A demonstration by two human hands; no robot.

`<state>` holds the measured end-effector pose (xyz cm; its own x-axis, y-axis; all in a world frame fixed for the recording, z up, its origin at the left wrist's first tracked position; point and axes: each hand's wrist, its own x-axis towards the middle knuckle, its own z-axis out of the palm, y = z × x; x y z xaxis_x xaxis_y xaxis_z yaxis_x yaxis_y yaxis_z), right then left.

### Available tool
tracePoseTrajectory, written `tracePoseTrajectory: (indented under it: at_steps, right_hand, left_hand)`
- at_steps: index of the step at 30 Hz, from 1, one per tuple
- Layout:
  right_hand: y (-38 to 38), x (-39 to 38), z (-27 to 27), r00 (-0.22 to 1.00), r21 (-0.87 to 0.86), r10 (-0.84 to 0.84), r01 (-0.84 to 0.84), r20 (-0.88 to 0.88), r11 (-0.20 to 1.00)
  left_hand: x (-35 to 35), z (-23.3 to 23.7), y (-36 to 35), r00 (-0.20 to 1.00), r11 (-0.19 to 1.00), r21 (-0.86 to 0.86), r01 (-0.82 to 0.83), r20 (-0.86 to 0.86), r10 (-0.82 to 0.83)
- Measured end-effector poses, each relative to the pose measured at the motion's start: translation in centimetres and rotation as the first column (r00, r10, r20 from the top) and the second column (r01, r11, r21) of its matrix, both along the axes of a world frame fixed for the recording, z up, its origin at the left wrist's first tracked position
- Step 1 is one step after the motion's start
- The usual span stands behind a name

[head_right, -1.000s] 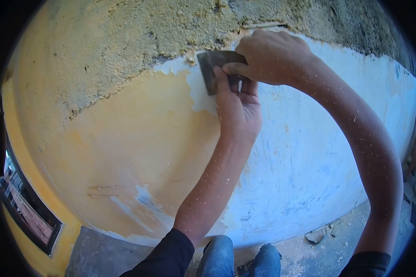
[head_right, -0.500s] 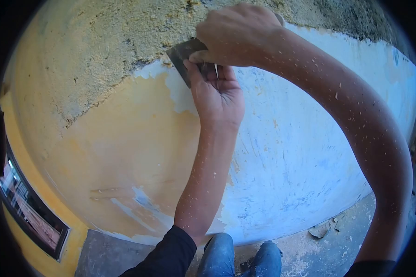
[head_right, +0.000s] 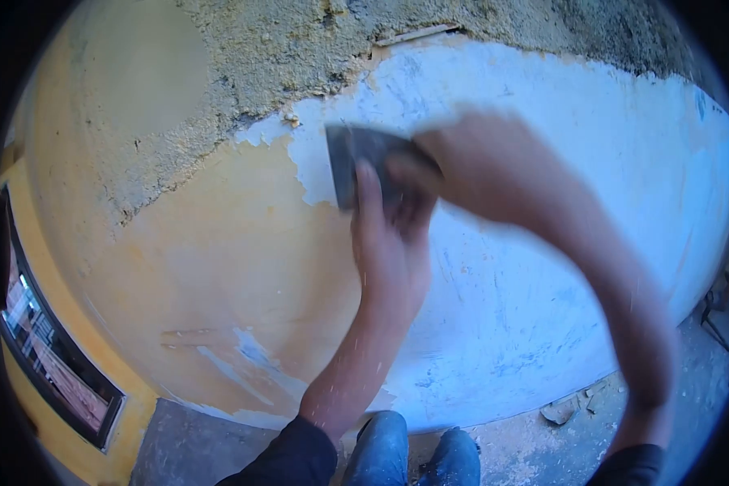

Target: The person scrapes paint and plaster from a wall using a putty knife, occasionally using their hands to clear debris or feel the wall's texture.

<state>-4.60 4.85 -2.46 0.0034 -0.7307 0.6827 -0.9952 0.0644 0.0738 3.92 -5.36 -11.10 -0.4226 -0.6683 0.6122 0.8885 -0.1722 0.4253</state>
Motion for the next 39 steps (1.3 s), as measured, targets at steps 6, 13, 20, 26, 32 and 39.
tracePoseTrajectory:
  at_steps: [6, 13, 20, 26, 32, 39]
  right_hand:
    - [4.2, 5.4, -24.6, 0.300, 0.060, 0.163, -0.615, 0.940, 0.786]
    - [0.3, 12.6, -38.2, -0.121, -0.117, 0.070, -0.445, 0.990, 0.888]
    - [-2.8, 12.8, -38.6, 0.122, -0.098, 0.131, -0.249, 0.984, 0.964]
    - [-5.1, 12.7, -38.2, 0.122, -0.073, 0.100, -0.208, 0.988, 0.975]
    - [-5.9, 13.7, -37.6, 0.086, -0.066, 0.081, -0.168, 0.993, 0.984]
    - [-7.1, 14.0, -37.4, 0.181, -0.100, 0.115, -0.095, 0.977, 0.991]
  left_hand:
    - [10.6, -19.1, 0.8, 0.786, 0.896, -0.368, -0.246, 0.465, 0.407]
    - [15.2, -28.4, 0.0, 0.678, 0.970, 0.204, -0.136, 0.733, -0.059]
    - [11.9, -28.2, -2.3, 0.714, 0.961, 0.246, -0.130, 0.696, -0.082]
    - [11.1, -28.6, -4.2, 0.692, 0.962, 0.059, -0.267, 0.706, 0.149]
    - [10.5, -28.2, -4.7, 0.634, 0.931, -0.051, -0.362, 0.719, 0.285]
    - [9.9, -28.5, -5.7, 0.625, 0.904, -0.042, -0.425, 0.709, 0.326]
